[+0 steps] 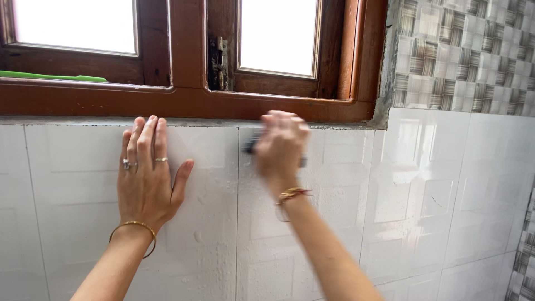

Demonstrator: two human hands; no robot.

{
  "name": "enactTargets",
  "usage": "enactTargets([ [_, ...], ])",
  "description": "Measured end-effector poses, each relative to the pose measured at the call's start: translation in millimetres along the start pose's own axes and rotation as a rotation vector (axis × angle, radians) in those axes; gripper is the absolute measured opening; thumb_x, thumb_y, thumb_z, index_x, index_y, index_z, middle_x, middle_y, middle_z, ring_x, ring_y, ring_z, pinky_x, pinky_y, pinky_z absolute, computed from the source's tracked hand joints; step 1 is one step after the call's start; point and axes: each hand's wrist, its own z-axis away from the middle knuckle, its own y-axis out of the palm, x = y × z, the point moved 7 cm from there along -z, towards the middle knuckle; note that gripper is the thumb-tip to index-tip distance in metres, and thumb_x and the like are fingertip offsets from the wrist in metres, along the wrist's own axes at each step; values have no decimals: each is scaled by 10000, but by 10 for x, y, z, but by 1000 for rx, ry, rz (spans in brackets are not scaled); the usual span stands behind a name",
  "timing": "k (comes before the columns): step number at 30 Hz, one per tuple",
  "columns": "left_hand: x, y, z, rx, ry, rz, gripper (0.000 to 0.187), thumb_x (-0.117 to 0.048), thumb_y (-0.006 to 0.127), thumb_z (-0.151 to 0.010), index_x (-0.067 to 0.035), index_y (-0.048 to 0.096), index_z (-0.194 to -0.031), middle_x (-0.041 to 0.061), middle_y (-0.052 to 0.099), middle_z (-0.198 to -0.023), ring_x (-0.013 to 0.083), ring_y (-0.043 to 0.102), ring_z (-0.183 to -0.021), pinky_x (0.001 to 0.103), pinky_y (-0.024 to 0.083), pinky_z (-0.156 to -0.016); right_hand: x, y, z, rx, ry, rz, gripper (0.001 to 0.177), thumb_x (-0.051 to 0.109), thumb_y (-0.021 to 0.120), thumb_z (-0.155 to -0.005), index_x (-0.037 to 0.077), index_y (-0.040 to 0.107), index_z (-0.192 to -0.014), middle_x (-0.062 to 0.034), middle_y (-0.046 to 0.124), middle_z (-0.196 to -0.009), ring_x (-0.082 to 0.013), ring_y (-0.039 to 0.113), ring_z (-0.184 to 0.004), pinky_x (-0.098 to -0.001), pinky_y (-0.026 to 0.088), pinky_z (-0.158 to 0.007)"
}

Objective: The person scrubs white wall tiles and a checkered floor using a steel wool pad. They repeatedly dip the pad into a small container of soapy water and scrub the wall near a window and the floor tiles, moving a pink bucket and a large basin as needed.

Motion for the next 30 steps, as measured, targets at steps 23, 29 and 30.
enactTargets([
  [23, 263, -235, 328, 60, 3, -10, 739, -415, 419, -1036, 65, 225, -1562, 195, 265, -1619, 328, 232, -1522, 457, 214, -1267, -1064, -254, -140, -5, 146, 164, 252, 178, 453, -1087, 32, 597, -940, -119, 593, -914, -267, 551, -915, -414, 471, -877],
  [29, 428, -244, 42, 20, 68, -208, 546, -303, 461, -1073, -18, 398, -1535, 141, 428, -1564, 296, 310, -1520, 448, 243, -1272, 1170, 340, -33, -70, -88, -184, 252, 176, 436, -1056, 9, 624, -1076, -156, 618, -1036, -285, 580, -1008, -427, 473, -930],
  [30, 451, -277, 52, 52, 84, -184, 540, -249, 470, -1034, -15, 429, -1519, 136, 457, -1532, 291, 344, -1501, 441, 258, -1278, 1491, 439, -34, 17, -122, -90, 218, 184, 474, -989, 49, 627, -1067, -133, 622, -1045, -286, 592, -1013, -430, 482, -925],
])
